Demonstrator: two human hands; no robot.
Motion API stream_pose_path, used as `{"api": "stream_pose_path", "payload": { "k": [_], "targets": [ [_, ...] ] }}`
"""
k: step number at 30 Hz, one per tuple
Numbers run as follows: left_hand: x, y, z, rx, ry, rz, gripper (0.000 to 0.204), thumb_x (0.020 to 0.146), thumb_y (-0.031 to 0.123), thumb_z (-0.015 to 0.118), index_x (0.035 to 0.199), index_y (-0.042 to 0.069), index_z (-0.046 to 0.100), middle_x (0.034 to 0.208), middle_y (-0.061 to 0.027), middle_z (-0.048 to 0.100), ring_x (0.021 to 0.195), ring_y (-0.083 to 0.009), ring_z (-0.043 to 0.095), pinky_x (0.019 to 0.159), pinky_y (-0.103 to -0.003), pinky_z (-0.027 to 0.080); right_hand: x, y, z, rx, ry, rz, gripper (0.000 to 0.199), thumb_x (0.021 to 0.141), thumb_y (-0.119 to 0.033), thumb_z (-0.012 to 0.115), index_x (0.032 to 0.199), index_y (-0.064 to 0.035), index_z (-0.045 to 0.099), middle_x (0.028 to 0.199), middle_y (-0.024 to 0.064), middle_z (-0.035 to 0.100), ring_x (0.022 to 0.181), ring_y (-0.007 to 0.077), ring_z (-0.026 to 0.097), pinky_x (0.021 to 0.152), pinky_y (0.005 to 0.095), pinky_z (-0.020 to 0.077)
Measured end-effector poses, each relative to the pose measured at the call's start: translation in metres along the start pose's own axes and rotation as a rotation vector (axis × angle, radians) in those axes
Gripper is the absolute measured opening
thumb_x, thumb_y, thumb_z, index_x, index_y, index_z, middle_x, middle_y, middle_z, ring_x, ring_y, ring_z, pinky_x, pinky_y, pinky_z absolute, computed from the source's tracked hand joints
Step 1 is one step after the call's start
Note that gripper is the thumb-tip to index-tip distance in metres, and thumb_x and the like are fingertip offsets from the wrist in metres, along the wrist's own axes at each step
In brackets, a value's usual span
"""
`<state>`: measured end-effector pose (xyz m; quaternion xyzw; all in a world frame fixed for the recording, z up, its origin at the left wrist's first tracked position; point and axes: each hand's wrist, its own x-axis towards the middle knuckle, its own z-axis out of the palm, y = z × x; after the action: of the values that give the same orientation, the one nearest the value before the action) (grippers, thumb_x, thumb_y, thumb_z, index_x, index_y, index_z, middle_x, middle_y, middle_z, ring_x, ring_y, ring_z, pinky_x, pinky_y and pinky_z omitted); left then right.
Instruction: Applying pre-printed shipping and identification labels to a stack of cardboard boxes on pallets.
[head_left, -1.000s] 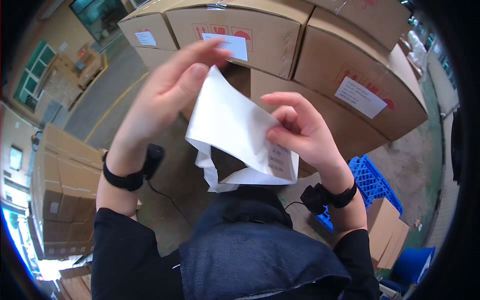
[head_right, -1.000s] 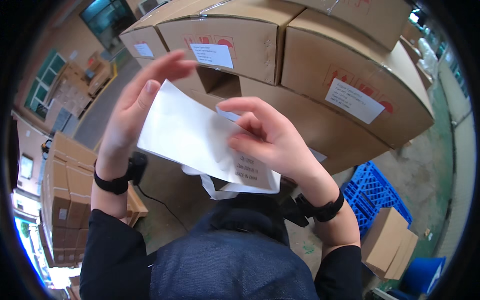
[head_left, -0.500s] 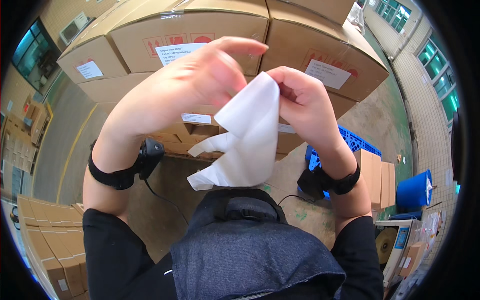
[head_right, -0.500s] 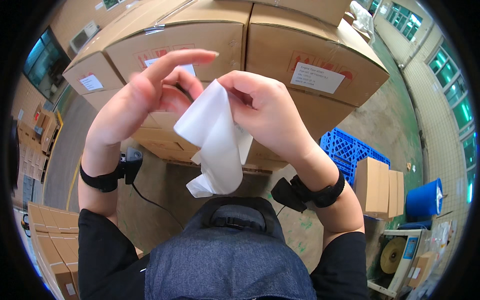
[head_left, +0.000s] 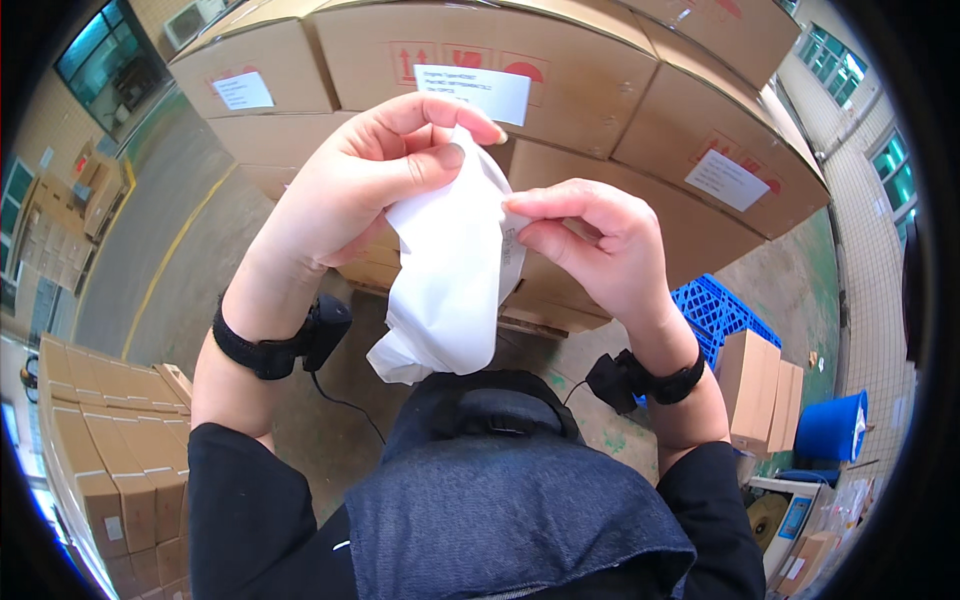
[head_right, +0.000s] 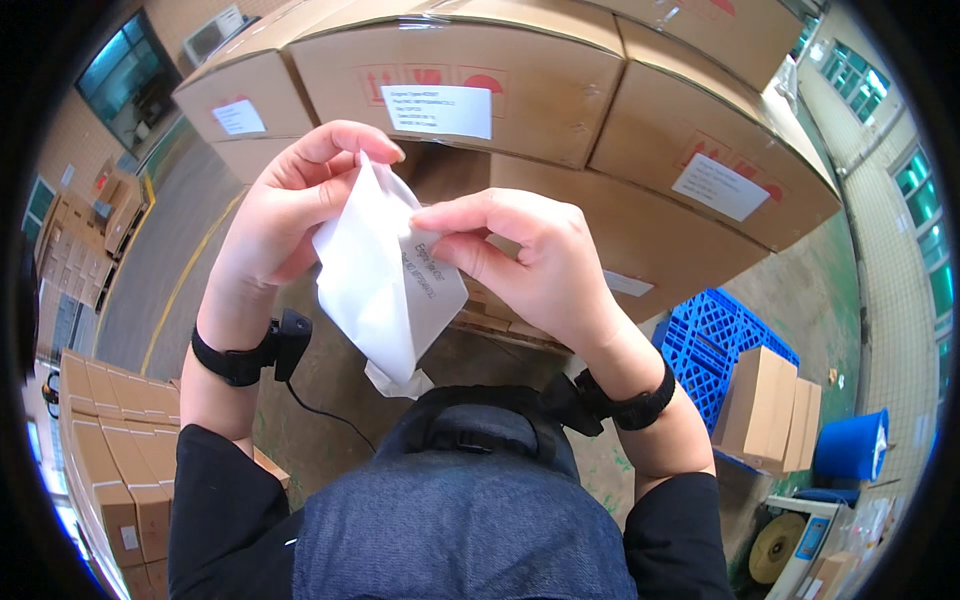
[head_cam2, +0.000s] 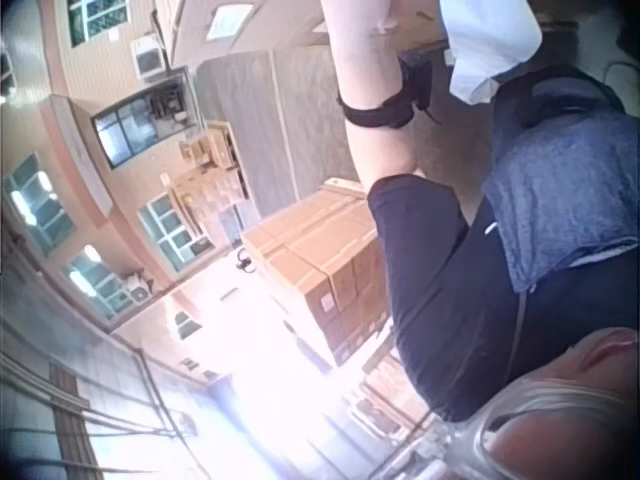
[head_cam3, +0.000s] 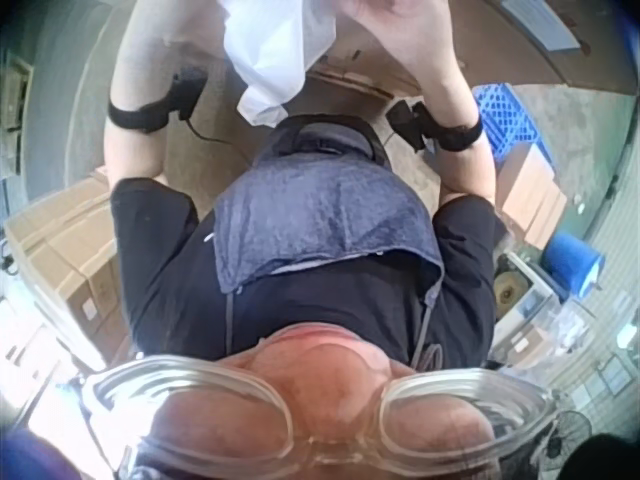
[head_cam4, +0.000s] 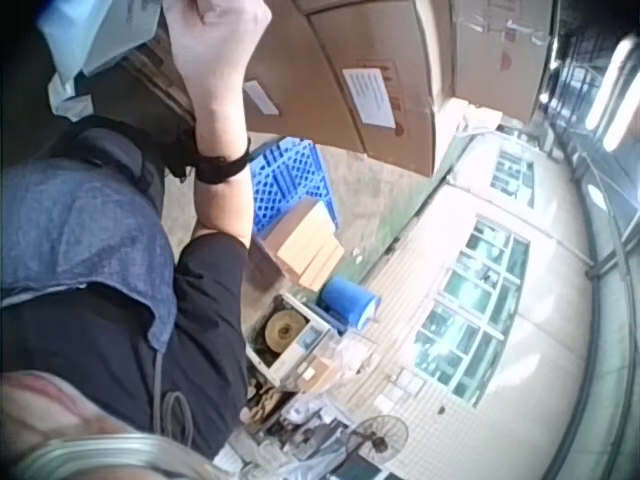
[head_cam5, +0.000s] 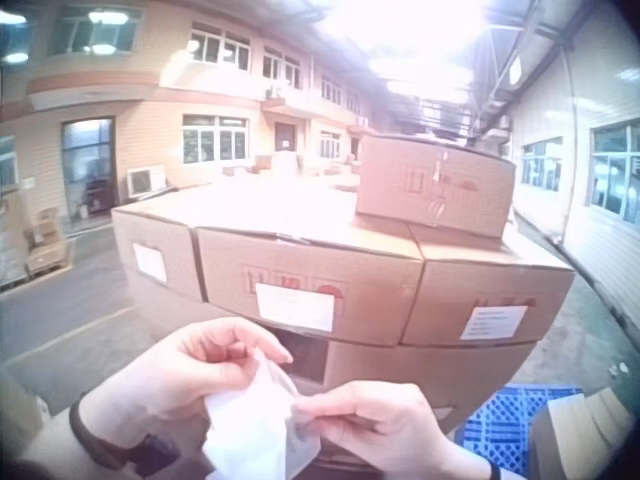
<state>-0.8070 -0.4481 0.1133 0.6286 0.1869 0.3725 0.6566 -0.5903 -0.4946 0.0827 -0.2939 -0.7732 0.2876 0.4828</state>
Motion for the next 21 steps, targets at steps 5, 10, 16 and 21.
{"api": "stream_pose_path", "payload": {
  "k": [5, 10, 16, 21],
  "targets": [
    [-0.022, 0.004, -0.008, 0.012, -0.005, 0.054, 0.022, 0.082, 0.008, 0.056, 0.103, 0.004, 0.057, 0.090, -0.0038, 0.060, 0.084, -0.0086, 0.057, 0.074, -0.023, 0.045, 0.014, -0.014, 0.016, -0.190, -0.013, -0.142, 0.020, 0.069, 0.007, 0.065, 0.088, -0.0009, 0.064, 0.082, 0.0084, 0.065, 0.077, 0.0167, 0.063, 0.068, 0.0248, 0.0496],
    [-0.039, 0.012, -0.009, 0.099, -0.058, 0.008, 0.010, 0.082, 0.000, 0.054, 0.092, 0.003, 0.055, 0.093, -0.0062, 0.057, 0.086, -0.0132, 0.055, 0.077, -0.026, 0.043, 0.013, -0.014, 0.022, -0.126, 0.013, -0.238, 0.017, 0.069, 0.004, 0.064, 0.083, -0.0058, 0.066, 0.081, 0.0067, 0.064, 0.071, 0.0178, 0.063, 0.062, 0.0254, 0.0503],
    [-0.046, -0.007, -0.011, -0.092, 0.009, 0.021, 0.007, 0.081, 0.000, 0.055, 0.086, 0.005, 0.055, 0.089, -0.0057, 0.055, 0.083, -0.0132, 0.053, 0.073, -0.025, 0.043, 0.001, -0.010, 0.025, -0.128, 0.080, -0.215, 0.014, 0.069, 0.005, 0.064, 0.079, -0.0047, 0.065, 0.082, 0.0069, 0.064, 0.069, 0.0168, 0.062, 0.060, 0.0246, 0.0501],
    [-0.048, -0.028, -0.024, -0.213, 0.054, 0.067, 0.007, 0.085, 0.003, 0.053, 0.092, 0.003, 0.056, 0.104, -0.0067, 0.054, 0.093, -0.0133, 0.053, 0.081, -0.026, 0.043, -0.005, 0.007, 0.027, -0.087, 0.177, -0.127, 0.012, 0.071, 0.007, 0.062, 0.078, -0.0027, 0.059, 0.091, 0.0111, 0.062, 0.082, 0.0207, 0.061, 0.069, 0.0276, 0.0501]
  ]
}}
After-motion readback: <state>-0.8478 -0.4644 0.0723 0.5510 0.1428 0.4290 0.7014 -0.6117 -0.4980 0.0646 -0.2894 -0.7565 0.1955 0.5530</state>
